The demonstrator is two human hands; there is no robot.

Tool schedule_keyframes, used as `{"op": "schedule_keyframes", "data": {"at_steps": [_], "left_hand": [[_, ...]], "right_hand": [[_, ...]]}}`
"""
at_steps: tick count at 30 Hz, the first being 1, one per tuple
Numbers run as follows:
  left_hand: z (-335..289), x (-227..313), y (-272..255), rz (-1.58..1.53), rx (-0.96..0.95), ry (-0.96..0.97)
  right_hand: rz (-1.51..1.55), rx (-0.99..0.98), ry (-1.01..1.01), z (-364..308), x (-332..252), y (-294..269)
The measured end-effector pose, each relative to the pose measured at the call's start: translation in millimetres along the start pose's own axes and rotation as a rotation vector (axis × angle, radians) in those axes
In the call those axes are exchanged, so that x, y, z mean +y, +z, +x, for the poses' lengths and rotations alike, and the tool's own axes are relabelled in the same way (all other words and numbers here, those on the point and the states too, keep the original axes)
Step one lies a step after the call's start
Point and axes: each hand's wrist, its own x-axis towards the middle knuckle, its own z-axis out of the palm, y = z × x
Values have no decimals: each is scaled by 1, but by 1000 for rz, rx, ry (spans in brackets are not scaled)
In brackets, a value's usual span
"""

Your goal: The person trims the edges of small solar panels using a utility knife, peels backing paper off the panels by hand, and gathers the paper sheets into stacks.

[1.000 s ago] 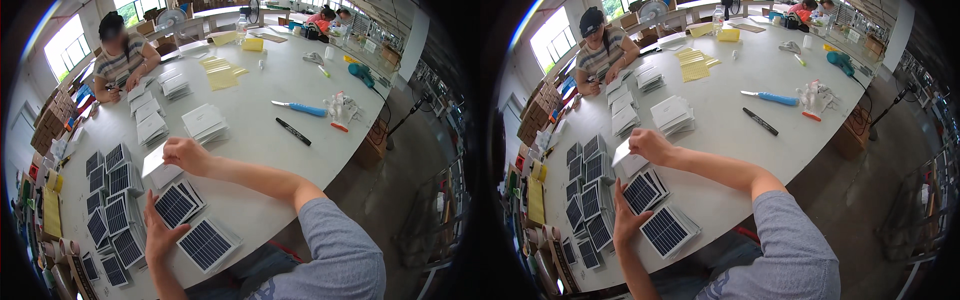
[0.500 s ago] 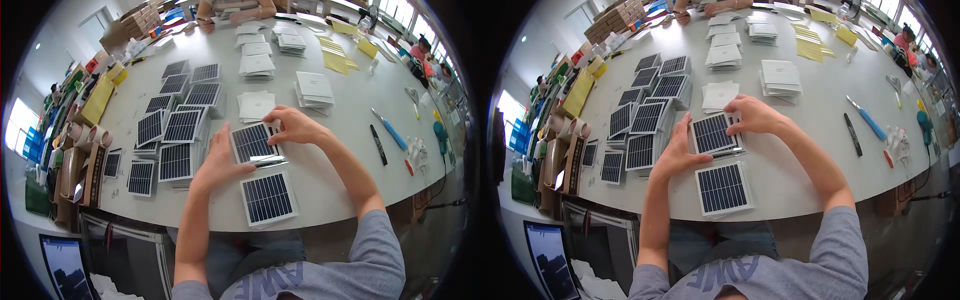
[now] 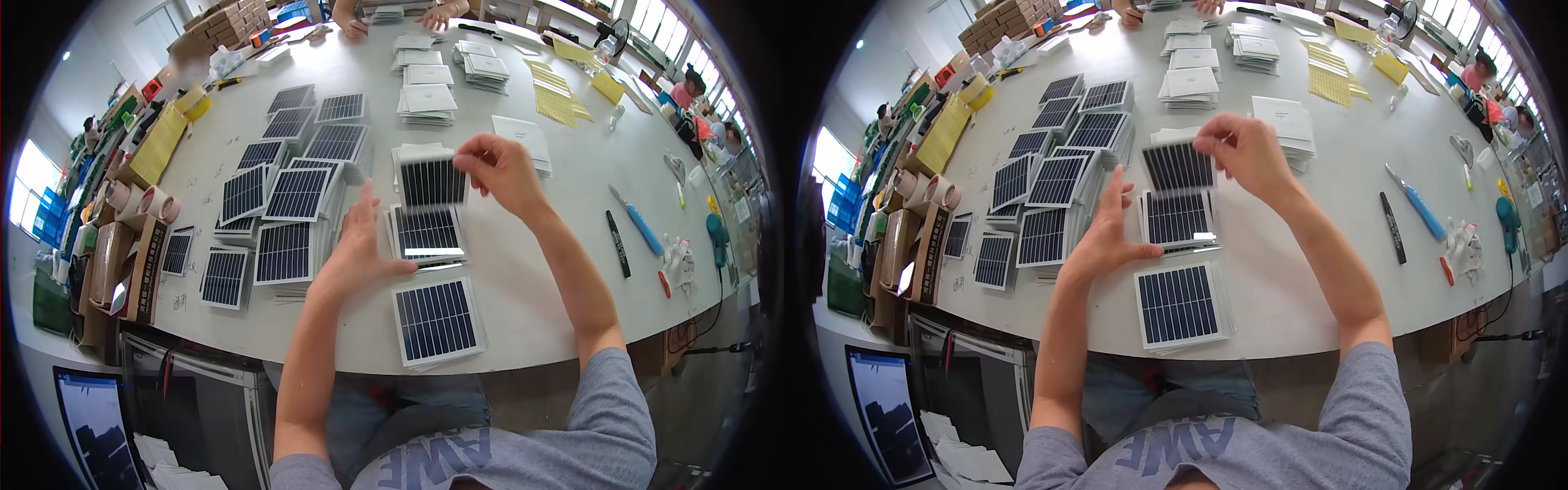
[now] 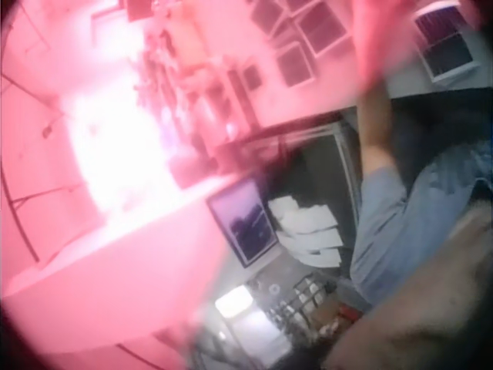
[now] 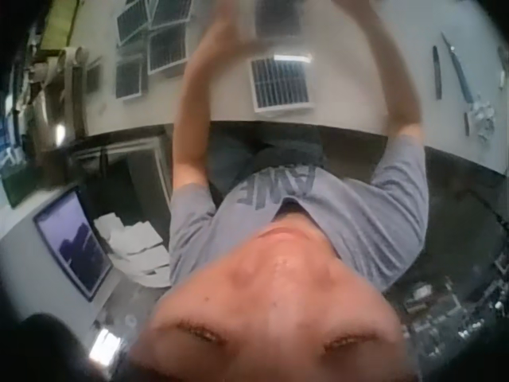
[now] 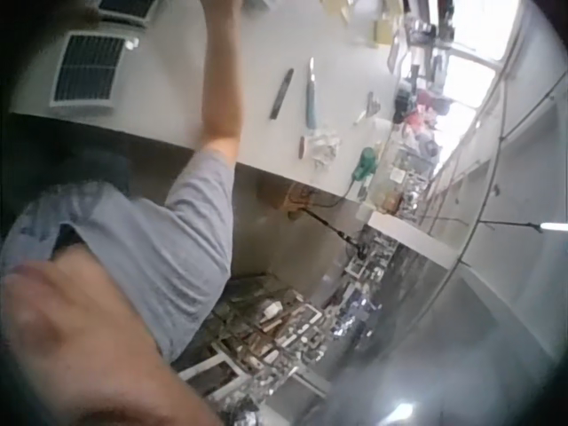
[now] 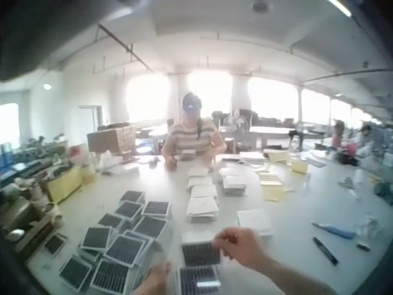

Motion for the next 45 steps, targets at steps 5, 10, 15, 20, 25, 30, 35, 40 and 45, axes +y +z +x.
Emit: {"op": "schedule_keyframes", "data": {"at_steps": [5, 10, 15, 20, 25, 30, 35, 40, 45], "left_hand": [[3, 6, -2, 251, -127, 65], [3, 1, -3, 154, -112, 78], [0, -4, 2, 57, -27, 75], [-1, 7, -3, 219, -108, 24], [3, 7, -5, 166, -124, 75], [2, -5, 0, 100, -69, 85], [0, -4, -1, 167, -27, 93], [0, 8, -4, 122, -85, 17], [0, 0, -3, 166, -78, 66]], "right_hand": [[-147, 120, -430, 16, 56, 14], [-353, 9, -266, 3, 38, 12], [-17, -273, 9, 3, 27, 4], [-8, 157, -264, 10, 21, 5], [-367, 19, -409, 7, 43, 11], [-263, -368, 33, 0, 20, 9], [-110, 44, -186, 11, 15, 3], [-367, 308, -638, 20, 50, 16], [-72, 273, -206, 13, 19, 3]]}}
